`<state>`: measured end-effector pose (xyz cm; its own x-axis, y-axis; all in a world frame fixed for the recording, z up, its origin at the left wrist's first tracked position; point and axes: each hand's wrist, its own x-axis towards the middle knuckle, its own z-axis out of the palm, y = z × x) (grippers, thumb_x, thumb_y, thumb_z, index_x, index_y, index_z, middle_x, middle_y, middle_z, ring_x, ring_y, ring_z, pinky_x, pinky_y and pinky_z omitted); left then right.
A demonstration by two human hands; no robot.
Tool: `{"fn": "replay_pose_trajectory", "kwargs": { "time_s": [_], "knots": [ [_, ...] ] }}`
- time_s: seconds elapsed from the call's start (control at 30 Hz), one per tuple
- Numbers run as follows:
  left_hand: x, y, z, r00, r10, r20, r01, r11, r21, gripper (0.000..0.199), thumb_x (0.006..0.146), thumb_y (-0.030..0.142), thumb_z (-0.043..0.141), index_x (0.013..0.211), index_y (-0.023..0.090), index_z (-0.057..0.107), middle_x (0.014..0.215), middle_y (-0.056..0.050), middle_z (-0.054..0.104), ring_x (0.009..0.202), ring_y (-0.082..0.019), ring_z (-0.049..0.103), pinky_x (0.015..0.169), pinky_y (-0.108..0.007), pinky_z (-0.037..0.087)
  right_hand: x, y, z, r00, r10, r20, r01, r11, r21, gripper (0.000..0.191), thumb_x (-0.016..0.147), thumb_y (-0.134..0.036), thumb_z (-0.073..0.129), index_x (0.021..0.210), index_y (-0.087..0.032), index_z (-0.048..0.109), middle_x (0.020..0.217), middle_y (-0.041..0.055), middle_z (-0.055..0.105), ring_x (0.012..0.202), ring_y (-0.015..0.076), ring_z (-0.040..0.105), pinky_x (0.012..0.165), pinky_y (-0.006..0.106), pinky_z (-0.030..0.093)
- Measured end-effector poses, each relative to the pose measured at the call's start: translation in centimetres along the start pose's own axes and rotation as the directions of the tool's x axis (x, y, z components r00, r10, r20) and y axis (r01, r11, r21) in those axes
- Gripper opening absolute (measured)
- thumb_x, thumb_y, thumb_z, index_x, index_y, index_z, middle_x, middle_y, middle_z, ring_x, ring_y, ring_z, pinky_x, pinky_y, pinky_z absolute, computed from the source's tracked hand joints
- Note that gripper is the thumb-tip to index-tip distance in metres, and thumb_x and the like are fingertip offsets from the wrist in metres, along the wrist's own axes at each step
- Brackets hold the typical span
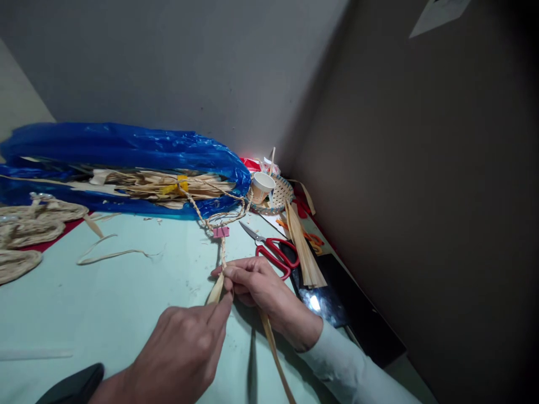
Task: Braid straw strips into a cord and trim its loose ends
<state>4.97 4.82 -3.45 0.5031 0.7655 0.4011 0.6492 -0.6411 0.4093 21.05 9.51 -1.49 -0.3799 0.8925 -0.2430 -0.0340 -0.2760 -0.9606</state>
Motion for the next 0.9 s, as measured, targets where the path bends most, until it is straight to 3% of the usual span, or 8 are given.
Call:
{"fn": "replay_pose_trajectory", "kwargs": {
  "time_s": [0.13,0.23,0.3,0.37,0.47,0.57,0.7,0.9],
  "knots": [
    [1.4,-1.3,-2.0,0.959,-0.281,-0.041,0.272,0.950,-0.150,0.032,0.095,0.037,0.049,0.070,0.025,0.066,0.064,-0.001,0.065,0.060,-0.020,0.061,0.062,-0.034,0.043,-0.2,0.6,0.1,1.000,0.005,-0.019,-0.004,1.000,0.025,0.029,0.089,-0.030,0.054,0.063,-0.016,0.052,0.056,-0.0060,0.043,0.042,0.0054,0.023,0.042,0.022,0.017],
    [3.3,-2.5,-2.9,0.868,-0.497,0.018,0.474,0.817,-0.328,0.026,0.089,0.047,0.058,0.096,0.023,0.064,0.086,-0.004,0.069,0.081,-0.025,0.063,0.076,-0.038,0.044,-0.2,0.9,0.5,0.999,-0.030,-0.019,0.030,1.000,0.001,0.029,0.091,-0.029,0.050,0.064,-0.018,0.050,0.054,-0.0063,0.042,0.042,0.0067,0.029,0.043,0.021,0.024],
    [4.4,-2.9,-2.7,0.838,-0.492,0.237,0.540,0.679,-0.497,0.033,0.085,0.050,0.060,0.101,0.022,0.062,0.078,-0.003,0.070,0.073,-0.023,0.065,0.068,-0.036,0.048,-0.3,1.1,0.8,0.998,-0.061,-0.004,0.060,0.998,-0.029,0.030,0.092,-0.029,0.048,0.065,-0.018,0.050,0.056,-0.0054,0.043,0.045,0.0076,0.034,0.045,0.020,0.027],
    [5.1,-3.0,-2.1,0.805,-0.428,0.411,0.592,0.528,-0.609,0.033,0.081,0.051,0.061,0.090,0.019,0.062,0.067,0.000,0.065,0.052,-0.015,0.054,0.052,-0.029,0.043,-0.4,1.1,0.8,0.996,-0.087,0.007,0.087,0.994,-0.072,0.030,0.094,-0.029,0.046,0.066,-0.018,0.050,0.057,-0.0051,0.043,0.047,0.0083,0.036,0.046,0.020,0.028],
    [5.4,-3.0,-1.6,0.753,-0.384,0.534,0.654,0.346,-0.673,0.034,0.077,0.050,0.067,0.077,0.018,0.059,0.064,0.003,0.057,0.043,-0.005,0.027,0.042,-0.022,0.021,-0.6,0.9,0.6,0.993,-0.120,0.001,0.119,0.977,-0.175,0.027,0.095,-0.024,0.045,0.068,-0.019,0.050,0.058,-0.0057,0.043,0.047,0.0085,0.036,0.048,0.020,0.030],
    [5.1,-3.2,-1.7,0.711,-0.377,0.593,0.691,0.225,-0.687,0.034,0.074,0.047,0.073,0.082,0.018,0.058,0.065,0.004,0.056,0.045,-0.003,0.019,0.042,-0.022,0.011,-0.9,0.6,0.2,0.987,-0.161,0.009,0.155,0.934,-0.321,0.028,0.096,-0.018,0.045,0.068,-0.019,0.051,0.057,-0.0057,0.044,0.050,0.0092,0.038,0.053,0.021,0.031],
    [4.5,-3.6,-1.4,0.683,-0.437,0.585,0.700,0.163,-0.695,0.041,0.072,0.048,0.076,0.094,0.019,0.056,0.057,0.011,0.046,0.043,-0.002,0.016,0.042,-0.021,0.008,-1.4,0.2,0.2,0.974,-0.228,-0.014,0.189,0.836,-0.515,0.027,0.095,-0.011,0.046,0.070,-0.018,0.051,0.061,-0.0041,0.049,0.057,0.0103,0.043,0.058,0.022,0.031],
    [3.9,-3.4,-0.7,0.670,-0.523,0.527,0.704,0.222,-0.675,0.026,0.081,0.042,0.069,0.084,0.020,0.056,0.055,0.010,0.052,0.038,-0.002,0.022,0.040,-0.020,0.011,-2.3,0.2,1.0,0.954,-0.291,-0.067,0.148,0.656,-0.740,0.031,0.093,-0.005,0.048,0.064,-0.018,0.047,0.057,-0.0043,0.044,0.054,0.0108,0.033,0.055,0.027,0.021]
  ]
}}
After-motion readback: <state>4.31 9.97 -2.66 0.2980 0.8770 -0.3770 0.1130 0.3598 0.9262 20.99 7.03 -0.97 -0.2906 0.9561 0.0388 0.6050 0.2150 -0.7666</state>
